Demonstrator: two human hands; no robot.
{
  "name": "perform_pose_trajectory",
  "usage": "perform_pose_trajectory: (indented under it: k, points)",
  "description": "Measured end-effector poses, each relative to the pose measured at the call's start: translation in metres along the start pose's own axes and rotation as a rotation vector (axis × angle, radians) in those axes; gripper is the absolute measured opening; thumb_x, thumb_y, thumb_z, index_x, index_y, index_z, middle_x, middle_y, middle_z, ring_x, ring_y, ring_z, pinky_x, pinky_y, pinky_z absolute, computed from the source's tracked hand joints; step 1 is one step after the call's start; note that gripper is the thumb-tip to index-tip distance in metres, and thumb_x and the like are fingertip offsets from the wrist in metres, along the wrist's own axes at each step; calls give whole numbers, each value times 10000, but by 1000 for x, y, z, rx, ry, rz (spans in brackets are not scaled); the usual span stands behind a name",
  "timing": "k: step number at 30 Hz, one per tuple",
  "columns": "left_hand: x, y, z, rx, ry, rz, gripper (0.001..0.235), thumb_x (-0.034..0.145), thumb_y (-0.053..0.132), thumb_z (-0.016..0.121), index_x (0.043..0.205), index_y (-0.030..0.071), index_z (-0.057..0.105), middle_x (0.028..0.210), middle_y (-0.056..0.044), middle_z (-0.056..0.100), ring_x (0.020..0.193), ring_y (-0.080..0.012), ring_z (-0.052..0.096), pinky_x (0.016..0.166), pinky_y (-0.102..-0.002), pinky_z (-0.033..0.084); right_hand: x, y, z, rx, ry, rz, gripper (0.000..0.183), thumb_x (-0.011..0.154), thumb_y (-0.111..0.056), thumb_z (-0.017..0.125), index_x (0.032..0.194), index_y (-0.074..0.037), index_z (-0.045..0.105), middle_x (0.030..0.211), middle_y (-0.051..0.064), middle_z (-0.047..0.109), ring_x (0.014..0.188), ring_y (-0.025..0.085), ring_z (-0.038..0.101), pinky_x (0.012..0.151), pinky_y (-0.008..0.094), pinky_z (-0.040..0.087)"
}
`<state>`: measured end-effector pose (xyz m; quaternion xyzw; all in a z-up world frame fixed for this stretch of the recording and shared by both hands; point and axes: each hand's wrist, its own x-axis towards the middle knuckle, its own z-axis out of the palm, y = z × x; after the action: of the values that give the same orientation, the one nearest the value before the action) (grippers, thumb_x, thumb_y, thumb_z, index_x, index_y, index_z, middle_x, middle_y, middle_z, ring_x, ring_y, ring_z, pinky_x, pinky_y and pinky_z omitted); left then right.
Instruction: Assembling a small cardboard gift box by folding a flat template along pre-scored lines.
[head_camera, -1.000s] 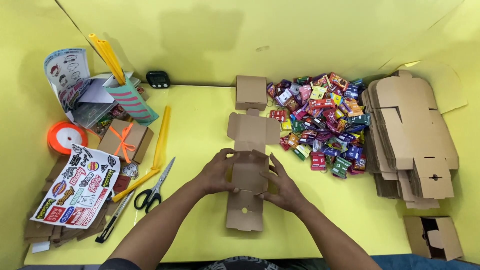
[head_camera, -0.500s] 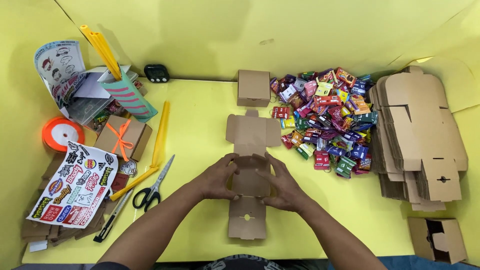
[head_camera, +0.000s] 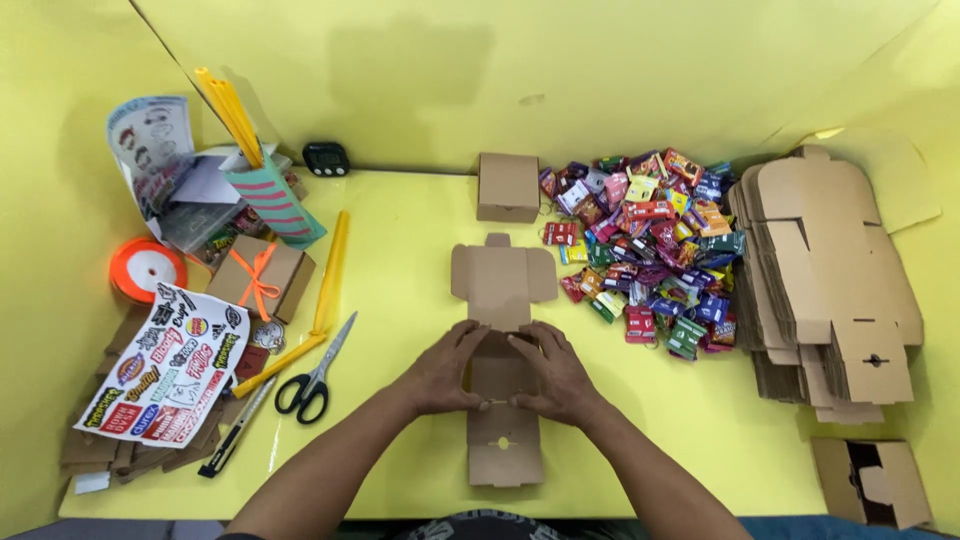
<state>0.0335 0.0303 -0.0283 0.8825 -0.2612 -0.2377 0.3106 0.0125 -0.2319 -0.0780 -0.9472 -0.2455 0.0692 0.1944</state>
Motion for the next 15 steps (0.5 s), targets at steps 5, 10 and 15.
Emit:
perform_pose_trajectory:
  k: [5,10,15]
  points:
    - [-5,-3,14,-18,2,-37,1139,672,448,802,1608,71,274,1654,-194,234,1528,-354,310,1265,-414,336,-5,0,18,-81,52,19,992,710,-583,762,1566,-267,374,1508,84,374,1484,363,299,1136,492,410]
    - [-15,-3,29,-86,96,-29,1072,732,399,813,1596,43,287,1682,-216,186,1556,-372,229,1295,-406,270,-14,-3,15,-170,107,-22,917,862,-818,424,1579,-255,333,1577,88,340,1529,348,251,1177,498,328]
    - [-19,6,71,-48,280,30,728,968,114,503,1598,-90,199,1691,-289,93,1567,-387,127,1304,-407,178,-9,-7,4,-84,-99,46,782,972,-709,151,1612,-271,259,1655,141,216,1561,413,137,1187,590,322]
